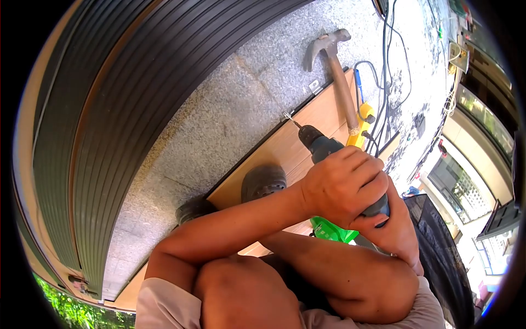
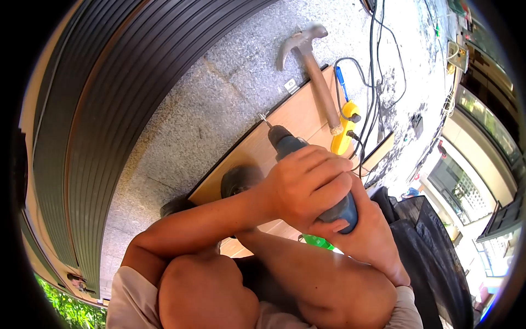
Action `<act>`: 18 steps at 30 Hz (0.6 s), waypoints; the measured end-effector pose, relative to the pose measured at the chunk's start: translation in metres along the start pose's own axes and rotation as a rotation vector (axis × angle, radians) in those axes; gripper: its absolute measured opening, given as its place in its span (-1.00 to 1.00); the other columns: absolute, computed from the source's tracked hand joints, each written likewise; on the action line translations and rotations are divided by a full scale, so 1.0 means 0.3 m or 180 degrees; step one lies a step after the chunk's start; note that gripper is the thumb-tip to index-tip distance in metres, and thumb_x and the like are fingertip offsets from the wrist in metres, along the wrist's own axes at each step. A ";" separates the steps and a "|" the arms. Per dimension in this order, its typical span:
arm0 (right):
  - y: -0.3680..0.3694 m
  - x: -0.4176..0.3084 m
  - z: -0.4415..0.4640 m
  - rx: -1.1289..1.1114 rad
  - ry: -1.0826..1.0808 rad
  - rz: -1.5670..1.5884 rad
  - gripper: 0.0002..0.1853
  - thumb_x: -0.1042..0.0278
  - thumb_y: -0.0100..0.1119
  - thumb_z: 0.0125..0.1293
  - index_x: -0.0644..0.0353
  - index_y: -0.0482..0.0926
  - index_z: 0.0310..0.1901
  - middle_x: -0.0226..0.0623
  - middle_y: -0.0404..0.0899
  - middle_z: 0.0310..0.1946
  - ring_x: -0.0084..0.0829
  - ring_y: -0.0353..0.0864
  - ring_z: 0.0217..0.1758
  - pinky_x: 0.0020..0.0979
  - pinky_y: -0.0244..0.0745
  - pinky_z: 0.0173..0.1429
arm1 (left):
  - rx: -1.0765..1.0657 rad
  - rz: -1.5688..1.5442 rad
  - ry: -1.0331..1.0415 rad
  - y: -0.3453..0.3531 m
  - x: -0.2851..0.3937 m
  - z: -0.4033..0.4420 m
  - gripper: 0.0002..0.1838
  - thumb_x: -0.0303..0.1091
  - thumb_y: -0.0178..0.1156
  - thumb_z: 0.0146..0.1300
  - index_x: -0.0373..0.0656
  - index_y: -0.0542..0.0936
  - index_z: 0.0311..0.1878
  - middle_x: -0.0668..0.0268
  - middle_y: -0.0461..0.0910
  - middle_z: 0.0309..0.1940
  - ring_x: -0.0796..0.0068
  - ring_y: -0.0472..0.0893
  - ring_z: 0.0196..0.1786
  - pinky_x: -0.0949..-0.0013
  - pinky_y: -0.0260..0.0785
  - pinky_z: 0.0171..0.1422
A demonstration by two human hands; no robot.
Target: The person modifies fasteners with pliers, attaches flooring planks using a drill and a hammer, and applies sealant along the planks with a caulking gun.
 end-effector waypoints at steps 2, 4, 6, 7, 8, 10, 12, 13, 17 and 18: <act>0.000 0.000 0.002 -0.0037 -0.0022 0.0020 -0.04 0.16 0.55 0.11 0.14 0.27 0.52 0.16 0.72 -0.01 0.24 0.71 0.16 -0.08 0.64 0.17 | 0.0036 0.0003 0.0034 -0.004 0.002 -0.001 -0.44 0.07 0.37 0.16 -0.32 0.61 -0.09 0.04 0.63 -0.13 0.07 0.65 -0.16 0.13 0.52 0.01; 0.002 -0.006 0.004 -0.0077 -0.0020 0.0025 -0.04 0.16 0.56 0.11 0.14 0.28 0.52 0.15 0.72 0.01 0.22 0.72 0.17 -0.09 0.63 0.18 | 0.0017 0.0027 0.0039 -0.006 0.002 0.000 -0.43 0.08 0.36 0.16 -0.33 0.61 -0.09 0.03 0.63 -0.13 0.07 0.65 -0.16 0.12 0.52 0.01; 0.003 -0.006 0.001 -0.0108 -0.0008 0.0023 -0.04 0.15 0.56 0.10 0.14 0.29 0.52 0.13 0.71 0.04 0.20 0.72 0.17 -0.10 0.63 0.20 | 0.0005 0.0037 0.0047 -0.004 0.006 0.002 -0.43 0.08 0.35 0.17 -0.34 0.61 -0.10 0.03 0.64 -0.13 0.07 0.66 -0.16 0.12 0.52 0.00; 0.001 -0.007 0.001 -0.0079 -0.0038 0.0055 -0.04 0.15 0.57 0.09 0.14 0.30 0.51 0.12 0.71 0.06 0.19 0.72 0.18 -0.10 0.62 0.21 | 0.0009 0.0048 0.0058 -0.004 0.006 0.003 -0.43 0.08 0.35 0.17 -0.34 0.61 -0.10 0.02 0.64 -0.13 0.06 0.66 -0.15 0.12 0.52 0.00; 0.000 -0.008 0.002 -0.0055 -0.0069 0.0088 -0.05 0.14 0.58 0.09 0.15 0.31 0.51 0.11 0.70 0.08 0.19 0.71 0.18 -0.11 0.62 0.23 | 0.0012 0.0061 0.0067 -0.003 0.006 0.003 -0.43 0.08 0.35 0.17 -0.34 0.61 -0.10 0.01 0.65 -0.13 0.06 0.67 -0.15 0.12 0.53 0.01; 0.000 -0.010 0.005 -0.0047 -0.0100 0.0097 -0.05 0.15 0.58 0.09 0.16 0.32 0.50 0.11 0.70 0.09 0.18 0.71 0.19 -0.11 0.61 0.24 | 0.0022 0.0068 0.0068 -0.004 0.004 0.003 -0.43 0.07 0.35 0.17 -0.34 0.61 -0.10 0.01 0.65 -0.13 0.06 0.67 -0.15 0.12 0.53 0.01; 0.000 -0.012 0.004 -0.0038 -0.0122 0.0113 -0.06 0.15 0.58 0.09 0.16 0.33 0.49 0.11 0.69 0.10 0.17 0.70 0.20 -0.11 0.61 0.25 | 0.0023 0.0067 0.0066 -0.005 0.005 0.003 -0.44 0.07 0.35 0.17 -0.35 0.61 -0.10 0.00 0.66 -0.12 0.05 0.68 -0.15 0.12 0.53 0.01; -0.002 -0.018 0.004 -0.0025 -0.0150 0.0063 -0.06 0.15 0.59 0.09 0.17 0.33 0.49 0.12 0.70 0.08 0.19 0.71 0.18 -0.10 0.62 0.23 | 0.0042 0.0058 0.0072 -0.008 0.006 0.005 -0.44 0.06 0.35 0.17 -0.35 0.61 -0.11 0.00 0.66 -0.13 0.05 0.68 -0.14 0.12 0.54 0.02; -0.003 -0.024 0.005 -0.0035 -0.0052 0.0034 -0.08 0.17 0.58 0.09 0.18 0.34 0.47 0.14 0.73 -0.03 0.25 0.74 0.09 -0.08 0.67 0.13 | 0.0070 0.0057 0.0084 -0.014 0.008 0.008 -0.44 0.06 0.34 0.17 -0.34 0.61 -0.11 0.00 0.66 -0.13 0.05 0.68 -0.15 0.13 0.54 0.01; -0.003 -0.020 0.009 -0.0035 -0.0053 0.0033 -0.08 0.17 0.58 0.09 0.18 0.34 0.47 0.14 0.73 -0.03 0.25 0.74 0.09 -0.08 0.67 0.13 | 0.0070 0.0058 0.0085 -0.014 0.007 0.008 -0.44 0.06 0.34 0.17 -0.34 0.61 -0.11 0.00 0.66 -0.13 0.05 0.68 -0.15 0.13 0.54 0.01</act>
Point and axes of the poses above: each hand's wrist, its own z-axis towards the middle knuckle, its own y-axis out of the palm, x = y × z, the point moved 9 cm from there along z, towards the middle knuckle
